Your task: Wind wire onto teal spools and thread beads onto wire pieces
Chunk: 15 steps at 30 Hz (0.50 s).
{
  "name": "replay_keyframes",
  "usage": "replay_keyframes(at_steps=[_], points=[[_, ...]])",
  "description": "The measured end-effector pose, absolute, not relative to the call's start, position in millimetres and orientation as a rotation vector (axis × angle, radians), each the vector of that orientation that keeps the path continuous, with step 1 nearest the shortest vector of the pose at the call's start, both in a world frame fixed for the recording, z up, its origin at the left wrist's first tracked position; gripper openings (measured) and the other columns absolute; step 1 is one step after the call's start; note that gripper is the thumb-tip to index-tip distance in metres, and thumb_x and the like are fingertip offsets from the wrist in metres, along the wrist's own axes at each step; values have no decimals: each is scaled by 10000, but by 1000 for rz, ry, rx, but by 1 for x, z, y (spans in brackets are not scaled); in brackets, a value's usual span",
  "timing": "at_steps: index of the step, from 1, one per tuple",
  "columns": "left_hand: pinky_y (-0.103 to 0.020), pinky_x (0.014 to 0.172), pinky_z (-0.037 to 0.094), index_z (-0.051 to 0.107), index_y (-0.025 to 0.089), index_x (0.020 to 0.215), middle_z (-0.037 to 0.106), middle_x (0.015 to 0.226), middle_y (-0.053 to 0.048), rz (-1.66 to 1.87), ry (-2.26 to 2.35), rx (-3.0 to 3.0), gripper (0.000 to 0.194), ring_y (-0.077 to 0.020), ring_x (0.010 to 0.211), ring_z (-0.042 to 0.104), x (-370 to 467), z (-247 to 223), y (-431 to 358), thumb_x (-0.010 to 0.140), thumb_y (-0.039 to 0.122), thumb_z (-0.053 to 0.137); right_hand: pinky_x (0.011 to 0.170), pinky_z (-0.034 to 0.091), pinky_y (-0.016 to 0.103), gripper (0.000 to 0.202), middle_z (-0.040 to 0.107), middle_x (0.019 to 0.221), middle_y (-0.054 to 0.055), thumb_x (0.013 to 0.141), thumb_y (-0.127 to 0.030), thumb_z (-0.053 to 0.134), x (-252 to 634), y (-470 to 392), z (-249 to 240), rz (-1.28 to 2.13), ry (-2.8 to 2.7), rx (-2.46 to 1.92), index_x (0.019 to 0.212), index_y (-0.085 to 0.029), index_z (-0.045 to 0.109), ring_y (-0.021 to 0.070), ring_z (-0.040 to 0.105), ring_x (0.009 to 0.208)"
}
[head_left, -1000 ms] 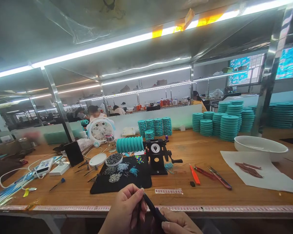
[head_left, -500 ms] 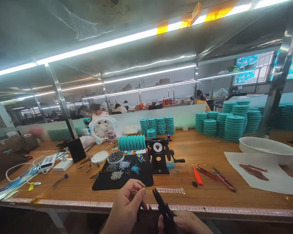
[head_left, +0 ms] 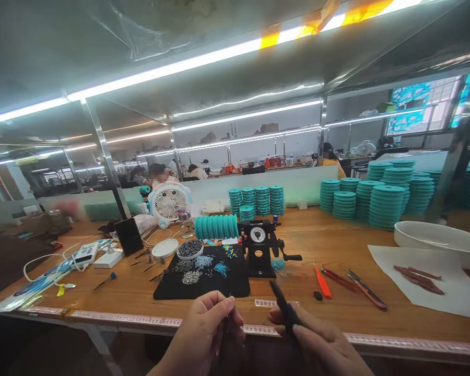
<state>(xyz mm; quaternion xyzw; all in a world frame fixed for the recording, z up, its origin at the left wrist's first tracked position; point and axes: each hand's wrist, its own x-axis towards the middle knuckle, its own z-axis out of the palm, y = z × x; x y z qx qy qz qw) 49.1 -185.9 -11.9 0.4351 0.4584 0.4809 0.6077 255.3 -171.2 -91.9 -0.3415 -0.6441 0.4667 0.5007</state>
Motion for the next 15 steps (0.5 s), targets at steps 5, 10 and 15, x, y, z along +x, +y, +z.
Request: replay_keyframes(at_steps=[5, 10, 15], points=[[-205, 541, 396, 535, 143, 633, 617, 629, -25, 1078, 1011, 936, 243, -111, 549, 551, 48, -14, -186, 729, 327, 661, 981, 384, 443, 216, 580, 1198, 111, 840, -206, 496, 237, -170, -113, 358, -1847, -817, 895, -237, 703, 296, 489, 1151], [-197, 537, 399, 539, 141, 640, 616, 623, -28, 1077, 1005, 944, 228, -102, 533, 542, 49, -16, -186, 737, 312, 655, 1011, 345, 497, 124, 537, 1268, 109, 765, -118, 537, 231, -165, -124, -110, -1908, -757, 735, -219, 604, 298, 463, 1184], [-211, 544, 397, 518, 152, 631, 602, 605, -20, 1113, 1047, 952, 237, -106, 532, 521, 52, -19, -186, 741, 315, 651, 965, 387, 509, 171, 526, 1250, 125, 763, -57, 495, 224, -169, -109, -311, -1844, -724, 653, -188, 498, 315, 463, 1178]])
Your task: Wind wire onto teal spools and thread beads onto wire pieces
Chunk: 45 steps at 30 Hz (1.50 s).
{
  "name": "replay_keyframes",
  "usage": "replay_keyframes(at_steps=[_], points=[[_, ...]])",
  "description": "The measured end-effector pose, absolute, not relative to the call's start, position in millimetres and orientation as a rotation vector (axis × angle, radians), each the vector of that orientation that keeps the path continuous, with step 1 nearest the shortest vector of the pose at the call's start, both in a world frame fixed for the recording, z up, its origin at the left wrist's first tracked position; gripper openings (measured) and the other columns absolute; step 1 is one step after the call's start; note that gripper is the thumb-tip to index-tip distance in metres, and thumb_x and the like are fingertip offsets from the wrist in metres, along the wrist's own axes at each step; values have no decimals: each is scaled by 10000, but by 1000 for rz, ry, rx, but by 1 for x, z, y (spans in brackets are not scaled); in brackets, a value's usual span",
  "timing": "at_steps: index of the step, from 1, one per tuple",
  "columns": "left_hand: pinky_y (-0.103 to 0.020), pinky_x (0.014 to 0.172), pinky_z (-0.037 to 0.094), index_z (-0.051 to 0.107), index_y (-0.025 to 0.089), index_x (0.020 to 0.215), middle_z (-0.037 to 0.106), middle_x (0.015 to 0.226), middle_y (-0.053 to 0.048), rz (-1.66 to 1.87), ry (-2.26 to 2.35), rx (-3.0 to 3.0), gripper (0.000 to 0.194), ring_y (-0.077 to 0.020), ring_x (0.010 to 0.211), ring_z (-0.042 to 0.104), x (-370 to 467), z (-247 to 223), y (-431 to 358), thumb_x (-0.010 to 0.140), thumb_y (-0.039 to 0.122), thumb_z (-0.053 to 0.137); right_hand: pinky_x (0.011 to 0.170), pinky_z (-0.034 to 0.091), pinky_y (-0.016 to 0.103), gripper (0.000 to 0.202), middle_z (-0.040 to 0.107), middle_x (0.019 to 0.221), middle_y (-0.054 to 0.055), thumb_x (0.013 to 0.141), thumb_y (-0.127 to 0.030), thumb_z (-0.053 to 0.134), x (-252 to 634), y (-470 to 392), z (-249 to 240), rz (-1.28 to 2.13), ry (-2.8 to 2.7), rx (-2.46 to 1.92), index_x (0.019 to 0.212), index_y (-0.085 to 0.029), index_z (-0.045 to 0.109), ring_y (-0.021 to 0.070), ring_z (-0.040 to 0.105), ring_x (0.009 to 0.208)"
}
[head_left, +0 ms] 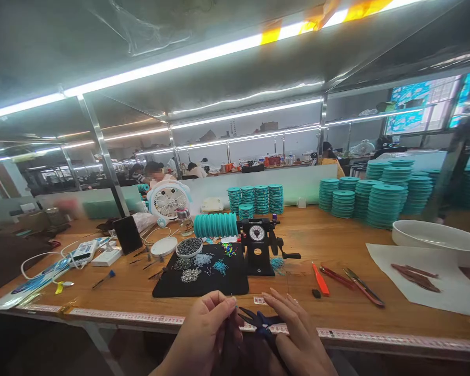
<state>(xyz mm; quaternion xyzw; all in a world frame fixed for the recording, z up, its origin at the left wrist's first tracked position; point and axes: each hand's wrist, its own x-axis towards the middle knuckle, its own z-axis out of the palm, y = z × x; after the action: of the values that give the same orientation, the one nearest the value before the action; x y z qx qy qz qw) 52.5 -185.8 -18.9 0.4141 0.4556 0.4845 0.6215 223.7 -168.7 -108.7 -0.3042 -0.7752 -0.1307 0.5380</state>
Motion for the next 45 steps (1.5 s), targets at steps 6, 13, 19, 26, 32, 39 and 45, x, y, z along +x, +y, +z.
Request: replay_keyframes(at_steps=[6, 13, 19, 26, 32, 39, 45], points=[[-211, 589, 380, 553, 162, 705, 551, 661, 7, 1150, 1171, 1241, 242, -112, 615, 476, 49, -24, -186, 780, 381, 623, 612, 485, 245, 185, 571, 802, 58, 881, -174, 402, 218, -176, -108, 345, -1823, -728, 764, -193, 544, 161, 574, 714], [-211, 522, 332, 469, 191, 682, 413, 556, 49, 1217, 1235, 1385, 297, -102, 520, 365, 53, -33, -186, 850, 434, 501, 649, 449, 253, 330, 543, 756, 42, 899, -394, 396, 218, -179, -99, 858, -1749, -784, 696, -198, 567, 178, 537, 707], [-202, 461, 233, 487, 180, 703, 343, 531, 64, 1229, 1071, 1164, 292, -84, 489, 246, 53, -40, -181, 835, 438, 524, 647, 448, 258, 365, 555, 724, 41, 873, -441, 428, 219, -180, -92, 905, -1721, -852, 670, -195, 606, 186, 532, 689], [-180, 457, 209, 473, 170, 644, 321, 526, 77, 1262, 1138, 1099, 342, -71, 498, 213, 54, -41, -181, 706, 435, 681, 637, 437, 262, 367, 567, 724, 47, 872, -455, 416, 216, -180, -103, 965, -1732, -827, 690, -189, 591, 191, 529, 682], [-178, 460, 188, 442, 178, 652, 298, 531, 86, 1218, 1076, 1011, 405, -69, 501, 183, 62, -47, -173, 660, 483, 708, 628, 427, 267, 361, 553, 653, 27, 844, -478, 471, 223, -183, -102, 1131, -1532, -846, 718, -179, 630, 184, 507, 651], [-191, 476, 257, 503, 183, 738, 344, 568, 64, 1056, 1102, 1353, 313, -88, 515, 261, 69, -54, -157, 807, 483, 559, 615, 387, 247, 348, 526, 675, 17, 848, -449, 466, 243, -185, -100, 1025, -1521, -875, 664, -177, 580, 166, 476, 657], [-223, 715, 404, 585, 192, 744, 544, 752, -11, 1161, 1029, 1540, 242, -156, 759, 486, 87, -50, -146, 800, 427, 592, 620, 395, 259, 447, 520, 666, 25, 837, -554, 442, 256, -177, -116, 940, -1445, -897, 646, -173, 580, 168, 480, 642]])
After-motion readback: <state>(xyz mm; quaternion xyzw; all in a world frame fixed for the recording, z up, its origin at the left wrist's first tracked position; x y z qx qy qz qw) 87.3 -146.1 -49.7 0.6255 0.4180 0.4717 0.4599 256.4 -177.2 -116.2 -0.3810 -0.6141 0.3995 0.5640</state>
